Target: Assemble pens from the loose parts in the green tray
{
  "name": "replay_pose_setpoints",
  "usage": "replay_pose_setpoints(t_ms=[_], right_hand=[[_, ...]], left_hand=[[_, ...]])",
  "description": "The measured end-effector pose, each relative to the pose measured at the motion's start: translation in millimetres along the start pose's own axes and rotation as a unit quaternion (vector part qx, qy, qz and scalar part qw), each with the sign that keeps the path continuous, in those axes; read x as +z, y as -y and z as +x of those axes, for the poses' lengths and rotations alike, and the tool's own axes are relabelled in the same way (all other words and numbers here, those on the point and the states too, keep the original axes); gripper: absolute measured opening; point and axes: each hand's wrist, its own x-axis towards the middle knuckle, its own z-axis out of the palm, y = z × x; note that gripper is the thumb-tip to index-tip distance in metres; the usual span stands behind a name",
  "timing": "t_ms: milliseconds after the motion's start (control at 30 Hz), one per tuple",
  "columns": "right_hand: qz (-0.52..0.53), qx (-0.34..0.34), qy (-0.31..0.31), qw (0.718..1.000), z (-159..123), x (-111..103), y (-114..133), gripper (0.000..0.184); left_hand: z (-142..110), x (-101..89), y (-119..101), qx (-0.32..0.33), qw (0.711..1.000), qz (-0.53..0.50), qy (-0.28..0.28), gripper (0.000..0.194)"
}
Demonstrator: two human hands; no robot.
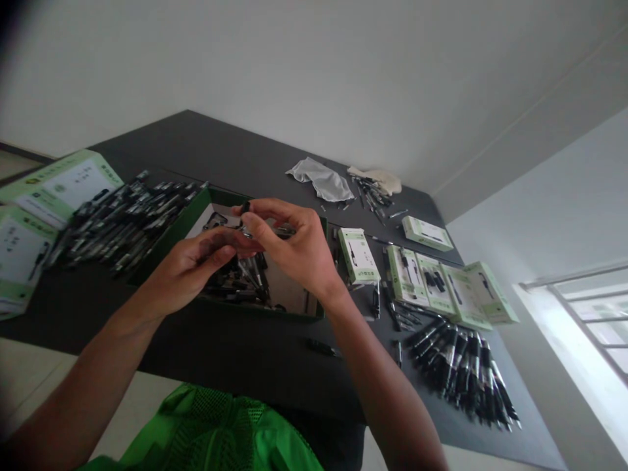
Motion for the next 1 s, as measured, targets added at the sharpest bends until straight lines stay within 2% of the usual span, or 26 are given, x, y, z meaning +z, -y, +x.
replay_pose_setpoints(t_ms=[167, 300, 433, 567, 833, 1000], right_hand=[[0.019, 0.007, 0.020, 1.000, 4, 8, -5, 0.024], [0.028, 0.044, 0.042, 0.998, 1, 9, -7, 0.038], [0.016, 0.049, 0.070, 0.996, -2, 5, -7, 0.034], [0.019, 0.033, 0.085, 0.996, -3, -4, -6, 0.036], [-0.053, -0.019, 0.083, 0.995, -6, -11, 2, 0.029], [-0.181, -0.042, 0.038, 0.982, -8, -21, -6, 0.025]], left_hand=[[1, -0.2, 1, 0.016, 1.000, 0.009, 0.000, 0.026], [2, 0.4, 0, 0.015, 1.000, 0.018, -0.005, 0.031], [1, 0.1, 1, 0.016, 0.999, 0.036, -0.022, 0.036], [0, -0.8, 4, 0.018, 0.999, 0.026, -0.011, 0.031], [1, -0.1, 5, 0.026, 0.999, 0.025, -0.024, 0.026], [-1, 1.4, 2, 0.003, 0.999, -0.022, -0.036, 0.021]])
